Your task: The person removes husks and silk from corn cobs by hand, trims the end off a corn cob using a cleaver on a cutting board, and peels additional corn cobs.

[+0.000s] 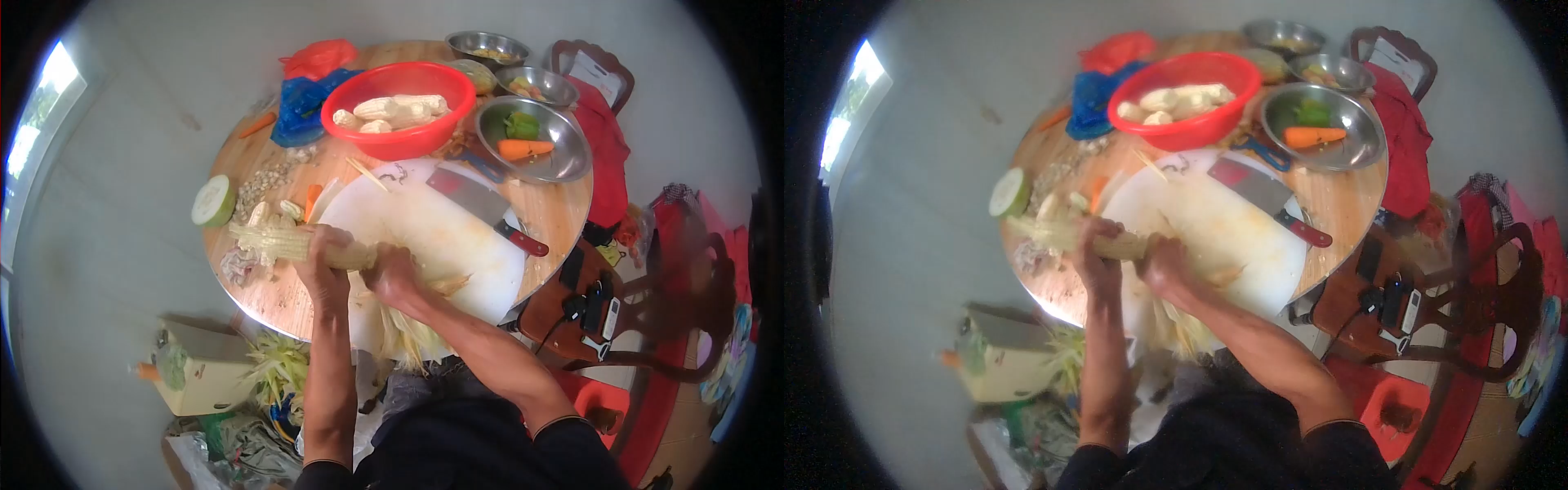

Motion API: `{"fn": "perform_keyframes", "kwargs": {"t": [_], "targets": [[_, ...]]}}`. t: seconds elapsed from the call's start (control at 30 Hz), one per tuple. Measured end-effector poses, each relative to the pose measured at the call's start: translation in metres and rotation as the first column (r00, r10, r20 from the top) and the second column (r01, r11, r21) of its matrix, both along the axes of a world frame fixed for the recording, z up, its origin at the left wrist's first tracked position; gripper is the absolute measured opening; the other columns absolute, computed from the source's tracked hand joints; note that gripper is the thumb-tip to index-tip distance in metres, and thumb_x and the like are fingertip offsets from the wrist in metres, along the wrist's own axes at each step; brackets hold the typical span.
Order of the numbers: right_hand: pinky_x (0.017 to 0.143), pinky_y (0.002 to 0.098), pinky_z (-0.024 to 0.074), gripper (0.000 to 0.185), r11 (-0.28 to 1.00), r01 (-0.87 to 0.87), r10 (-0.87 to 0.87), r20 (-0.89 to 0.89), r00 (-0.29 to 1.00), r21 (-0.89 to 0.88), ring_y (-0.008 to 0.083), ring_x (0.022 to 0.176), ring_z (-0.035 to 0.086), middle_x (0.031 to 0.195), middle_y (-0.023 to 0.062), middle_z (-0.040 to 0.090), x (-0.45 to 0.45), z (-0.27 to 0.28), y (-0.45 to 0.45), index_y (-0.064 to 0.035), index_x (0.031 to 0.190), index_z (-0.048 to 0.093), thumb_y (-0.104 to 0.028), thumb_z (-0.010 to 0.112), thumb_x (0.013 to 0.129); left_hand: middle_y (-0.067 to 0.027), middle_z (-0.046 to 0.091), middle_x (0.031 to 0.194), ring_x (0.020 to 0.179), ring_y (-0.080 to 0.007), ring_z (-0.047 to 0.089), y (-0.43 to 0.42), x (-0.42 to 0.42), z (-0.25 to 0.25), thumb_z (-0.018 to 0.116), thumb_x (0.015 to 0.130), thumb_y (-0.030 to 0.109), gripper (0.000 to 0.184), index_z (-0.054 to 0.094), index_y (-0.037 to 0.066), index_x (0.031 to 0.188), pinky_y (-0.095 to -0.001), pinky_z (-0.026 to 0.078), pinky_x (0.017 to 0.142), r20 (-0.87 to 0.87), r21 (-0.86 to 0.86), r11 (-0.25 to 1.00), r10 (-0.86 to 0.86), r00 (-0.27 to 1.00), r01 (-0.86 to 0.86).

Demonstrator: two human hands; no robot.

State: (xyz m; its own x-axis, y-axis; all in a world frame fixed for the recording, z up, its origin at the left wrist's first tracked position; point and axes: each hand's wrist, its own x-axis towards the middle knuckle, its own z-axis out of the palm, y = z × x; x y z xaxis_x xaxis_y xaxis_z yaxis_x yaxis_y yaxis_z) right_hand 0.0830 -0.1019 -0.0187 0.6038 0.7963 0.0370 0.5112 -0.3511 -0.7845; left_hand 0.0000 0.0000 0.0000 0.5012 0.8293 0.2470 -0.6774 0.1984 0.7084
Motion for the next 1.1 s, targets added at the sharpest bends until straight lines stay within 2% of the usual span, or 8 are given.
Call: {"fn": "perform_keyframes", "kwargs": {"t": [0.1,0.2,0.47,0.7,0.77,0.87,1.0,1.1], "targets": [[0.075,0.0502,0.0585,0.034,0.995,0.063,-0.065,0.025,0.998,0.08,0.047,0.088,0.071,0.084,0.0323,0.069,0.006,0.004,0.007,0.0051,0.092,0.067,-0.025,0.076,0.079,-0.0037,0.056,0.082,0.077,-0.0181,0.058,0.009,0.004,0.005,0.068,0.094,0.021,0.019,0.054,0.009,0.096,-0.0385,0.051,0.077,-0.026,0.037,0.998,0.05,0.998,-0.049],[0.076,0.05,0.0579,0.033,0.985,-0.026,0.039,-0.074,0.996,0.171,0.0468,0.087,0.07,0.086,0.0311,0.07,0.01,0.01,0.0,0.0054,0.09,0.068,-0.024,0.075,0.077,-0.0025,0.057,0.083,0.076,-0.0169,0.057,0.011,0.005,0.008,0.068,0.095,0.024,0.019,0.054,0.01,0.096,-0.0377,0.052,0.075,0.043,-0.186,0.982,-0.014,0.999,0.021],[0.067,0.0348,0.0512,0.024,0.941,-0.221,0.282,-0.23,0.932,0.256,0.0116,0.071,0.06,0.075,0.0074,0.068,0.02,0.024,-0.024,0.0046,0.09,0.067,-0.015,0.07,0.076,0.0007,0.053,0.079,0.074,-0.0147,0.056,0.007,0.004,0.01,0.068,0.097,0.028,0.022,0.055,0.012,0.09,-0.036,0.052,0.072,0.114,-0.449,0.873,-0.154,0.981,0.189],[0.065,0.0287,0.0474,0.014,0.889,-0.276,0.425,-0.435,0.794,0.365,0.0068,0.073,0.056,0.081,-0.0008,0.066,0.025,0.021,-0.031,-0.0007,0.089,0.068,-0.01,0.069,0.078,-0.0006,0.053,0.075,0.068,-0.0151,0.055,0.009,0.004,0.008,0.066,0.098,0.025,0.021,0.054,0.011,0.089,-0.0345,0.052,0.067,0.131,-0.553,0.799,-0.195,0.972,0.235],[0.064,0.0274,0.0467,0.012,0.831,-0.366,0.543,-0.471,0.695,0.418,0.0062,0.072,0.055,0.079,-0.0022,0.064,0.024,0.025,-0.038,-0.0033,0.088,0.068,-0.009,0.071,0.077,-0.0005,0.052,0.073,0.064,-0.0158,0.055,0.019,0.004,-0.001,0.066,0.098,0.026,0.02,0.055,0.01,0.091,-0.0344,0.053,0.064,0.277,-0.68,0.637,-0.234,0.932,0.362],[0.064,0.0268,0.0475,0.012,0.874,-0.306,0.471,-0.506,0.723,0.378,0.0072,0.071,0.057,0.079,-0.0021,0.064,0.024,0.024,-0.041,-0.0044,0.087,0.067,-0.008,0.072,0.076,-0.0048,0.061,0.076,0.065,-0.0171,0.062,0.025,0.004,-0.011,0.066,0.098,0.026,0.029,0.06,0.006,0.119,-0.0316,0.059,0.064,0.295,-0.683,0.639,-0.203,0.934,0.355],[0.069,0.0275,0.0495,0.016,0.951,-0.073,0.239,-0.568,0.788,0.3,0.0096,0.075,0.06,0.081,0.0002,0.066,0.043,0.031,-0.043,-0.0033,0.091,0.068,-0.01,0.074,0.077,-0.0058,0.062,0.078,0.07,-0.017,0.063,0.027,0.001,-0.019,0.065,0.099,0.029,0.037,0.057,0.005,0.127,-0.0323,0.059,0.067,0.293,-0.651,0.675,-0.197,0.936,0.346],[0.07,0.0277,0.0499,0.02,0.938,0.032,0.188,-0.584,0.789,0.345,0.011,0.078,0.062,0.087,0.0021,0.067,0.061,0.047,-0.05,-0.0024,0.095,0.068,-0.011,0.075,0.078,-0.0065,0.062,0.081,0.077,-0.0175,0.064,0.019,0.002,-0.01,0.067,0.097,0.028,0.04,0.055,0.004,0.128,-0.0332,0.056,0.072,0.102,-0.472,0.877,-0.047,0.994,0.09]]}}
